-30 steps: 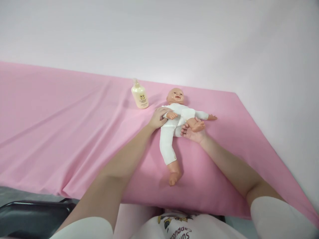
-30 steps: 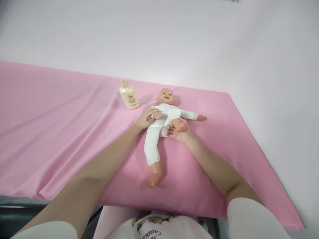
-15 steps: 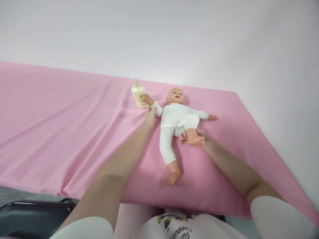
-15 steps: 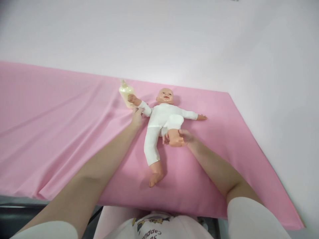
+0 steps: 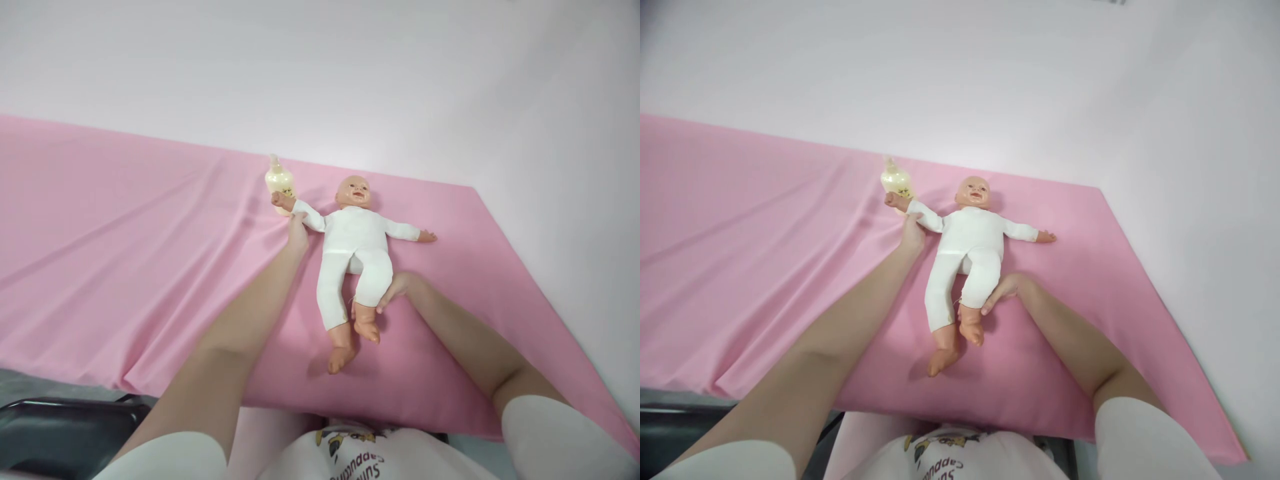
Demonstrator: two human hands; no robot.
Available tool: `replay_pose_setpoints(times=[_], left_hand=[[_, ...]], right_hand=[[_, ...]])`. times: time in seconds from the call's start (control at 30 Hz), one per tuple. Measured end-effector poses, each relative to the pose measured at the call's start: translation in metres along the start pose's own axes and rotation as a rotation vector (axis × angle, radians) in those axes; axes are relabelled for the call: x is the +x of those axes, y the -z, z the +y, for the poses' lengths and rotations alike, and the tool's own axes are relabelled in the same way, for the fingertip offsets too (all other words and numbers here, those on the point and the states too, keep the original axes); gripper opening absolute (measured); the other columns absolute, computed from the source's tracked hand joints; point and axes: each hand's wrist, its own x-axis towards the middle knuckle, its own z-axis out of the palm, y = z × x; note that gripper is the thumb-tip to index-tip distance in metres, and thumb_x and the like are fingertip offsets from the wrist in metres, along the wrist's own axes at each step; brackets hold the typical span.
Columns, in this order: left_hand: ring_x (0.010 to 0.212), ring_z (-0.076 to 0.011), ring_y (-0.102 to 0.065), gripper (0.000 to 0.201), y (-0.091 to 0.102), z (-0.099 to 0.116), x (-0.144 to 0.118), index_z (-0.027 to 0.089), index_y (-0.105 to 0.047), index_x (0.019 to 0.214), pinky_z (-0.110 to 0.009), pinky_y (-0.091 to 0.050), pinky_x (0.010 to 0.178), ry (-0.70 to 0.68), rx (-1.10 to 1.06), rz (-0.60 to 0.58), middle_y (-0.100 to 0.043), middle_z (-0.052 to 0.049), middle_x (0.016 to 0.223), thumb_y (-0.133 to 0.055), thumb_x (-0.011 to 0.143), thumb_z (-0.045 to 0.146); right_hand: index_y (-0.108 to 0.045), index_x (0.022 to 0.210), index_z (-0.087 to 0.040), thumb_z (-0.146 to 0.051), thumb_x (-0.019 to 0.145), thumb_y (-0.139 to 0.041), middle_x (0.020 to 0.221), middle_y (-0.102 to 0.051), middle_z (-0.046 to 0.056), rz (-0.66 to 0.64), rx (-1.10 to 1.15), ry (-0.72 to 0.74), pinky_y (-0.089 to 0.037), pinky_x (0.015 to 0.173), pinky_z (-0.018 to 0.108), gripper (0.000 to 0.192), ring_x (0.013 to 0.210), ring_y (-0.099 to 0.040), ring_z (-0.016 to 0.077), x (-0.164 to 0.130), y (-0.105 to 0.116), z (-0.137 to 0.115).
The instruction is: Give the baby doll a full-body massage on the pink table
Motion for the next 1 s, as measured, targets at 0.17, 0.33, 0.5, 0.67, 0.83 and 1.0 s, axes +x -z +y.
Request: replay_pose_setpoints(times=[0.17,0.33,0.5,0.67,0.83,1.0], left_hand=[[0.107,-0.0284,-0.067,0.031,-0.001,0.001,-0.001,0.025,-0.051,0.083,-0.046,-0.057,0.093,0.062,-0.041,0.102,-0.065,-0.007,0.083,-0.052,0.085,0.056],[0.112,-0.0297,-0.067,0.024,-0.008,0.012,-0.006,0.026,-0.052,0.084,-0.047,-0.057,0.098,0.159,-0.103,0.180,-0.069,-0.007,0.088,-0.062,0.082,0.047],[0.112,-0.0308,-0.069,0.036,-0.022,0.038,-0.026,0.022,-0.062,0.103,-0.048,-0.055,0.100,-0.036,0.058,-0.093,-0.074,-0.009,0.107,-0.071,0.075,0.042],[0.117,-0.0304,-0.065,0.040,-0.028,0.069,-0.042,0.019,-0.067,0.114,-0.050,-0.046,0.110,-0.478,0.491,-0.516,-0.074,-0.011,0.120,-0.059,0.078,0.033],[0.113,-0.0282,-0.066,0.041,-0.026,0.077,-0.043,0.017,-0.067,0.116,-0.047,-0.047,0.106,-0.548,0.600,-0.560,-0.074,-0.012,0.119,-0.052,0.081,0.032],[0.111,-0.0286,-0.066,0.043,-0.027,0.076,-0.042,0.017,-0.069,0.115,-0.047,-0.048,0.104,-0.550,0.576,-0.547,-0.075,-0.011,0.117,-0.051,0.078,0.029]], right_hand=[[-0.070,0.085,-0.014,-0.027,0.075,-0.086,0.094,-0.075,0.007,-0.011,-0.035,0.015,-0.048,0.108,0.030,0.023,0.114,-0.069,0.0234,0.000,0.003,0.003],[-0.074,0.093,-0.014,-0.036,0.070,-0.087,0.103,-0.077,0.012,-0.157,-0.005,0.123,-0.049,0.107,0.039,0.034,0.116,-0.069,0.0299,0.002,0.009,0.005],[-0.073,0.100,-0.012,-0.057,0.063,-0.087,0.106,-0.075,0.018,-0.224,0.173,0.374,-0.051,0.101,0.048,0.059,0.107,-0.071,0.0346,0.004,0.014,0.016],[-0.055,0.079,-0.021,-0.068,0.076,-0.069,0.084,-0.067,0.005,0.194,0.533,0.667,-0.054,0.091,0.041,0.049,0.087,-0.068,0.0232,0.002,0.015,0.015],[-0.043,0.070,-0.024,-0.068,0.093,-0.030,0.071,-0.057,0.005,0.722,0.805,0.569,-0.053,0.068,0.038,0.052,0.066,-0.057,0.0205,-0.002,0.009,-0.007],[-0.045,0.070,-0.023,-0.066,0.095,-0.019,0.071,-0.057,0.007,0.726,0.809,0.514,-0.054,0.069,0.039,0.057,0.066,-0.057,0.0215,0.000,0.003,-0.013]])
